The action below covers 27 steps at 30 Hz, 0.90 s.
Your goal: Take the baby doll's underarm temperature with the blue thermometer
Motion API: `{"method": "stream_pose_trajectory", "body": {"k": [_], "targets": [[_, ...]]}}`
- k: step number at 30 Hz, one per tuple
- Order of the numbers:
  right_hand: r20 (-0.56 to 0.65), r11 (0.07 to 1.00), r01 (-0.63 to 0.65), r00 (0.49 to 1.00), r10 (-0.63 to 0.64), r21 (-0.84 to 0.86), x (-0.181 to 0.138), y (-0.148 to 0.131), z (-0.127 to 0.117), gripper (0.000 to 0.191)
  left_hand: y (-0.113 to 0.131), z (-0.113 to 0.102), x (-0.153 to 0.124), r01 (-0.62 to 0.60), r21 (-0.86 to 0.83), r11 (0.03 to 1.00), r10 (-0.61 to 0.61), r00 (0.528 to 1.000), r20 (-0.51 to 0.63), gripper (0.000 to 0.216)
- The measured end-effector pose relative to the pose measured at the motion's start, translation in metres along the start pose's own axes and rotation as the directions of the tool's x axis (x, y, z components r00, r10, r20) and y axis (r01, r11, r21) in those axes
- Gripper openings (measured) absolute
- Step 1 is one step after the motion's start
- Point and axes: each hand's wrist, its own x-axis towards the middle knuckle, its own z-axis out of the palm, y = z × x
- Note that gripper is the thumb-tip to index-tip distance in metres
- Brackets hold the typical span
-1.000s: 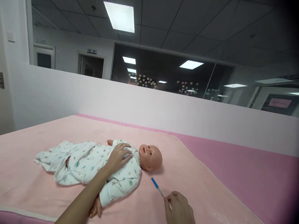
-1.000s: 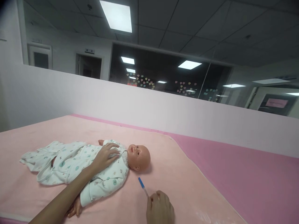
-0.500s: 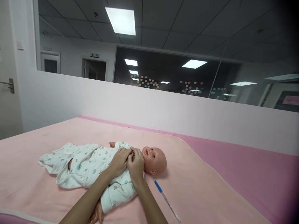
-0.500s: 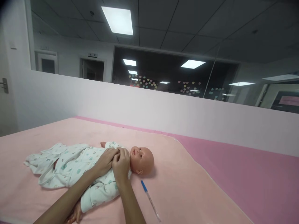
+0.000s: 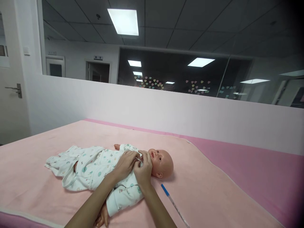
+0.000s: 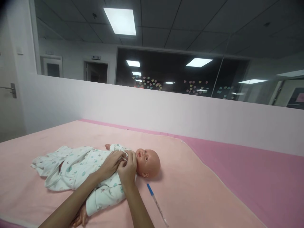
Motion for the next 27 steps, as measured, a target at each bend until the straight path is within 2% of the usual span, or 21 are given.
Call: {"method": "stream_pose_trajectory", "body": {"k": [10,20,27], "targets": [[-0.020,1.000,-0.012,1.000,0.012,-0.003,-0.0019,-0.0012,0.0001,0.044,0.0000,-0.0012,-0.0019,-0.008,0.006,1.000,0.008,1.000,-0.016,0.020],[0.049,0.995,0.034,0.998,-0.029,-0.097,-0.0017,-0.0013,0.0012,0.047,-0.0020,0.0014,0.0009,0.105,-0.115,0.988,-0.113,0.992,-0.060,0.018],[0.037,0.992,0.030,0.999,-0.025,-0.125,-0.0064,-0.0008,0.0021,0.041,-0.0008,-0.0025,0.0006,0.108,-0.193,0.975,-0.118,0.992,-0.043,0.021]]}}
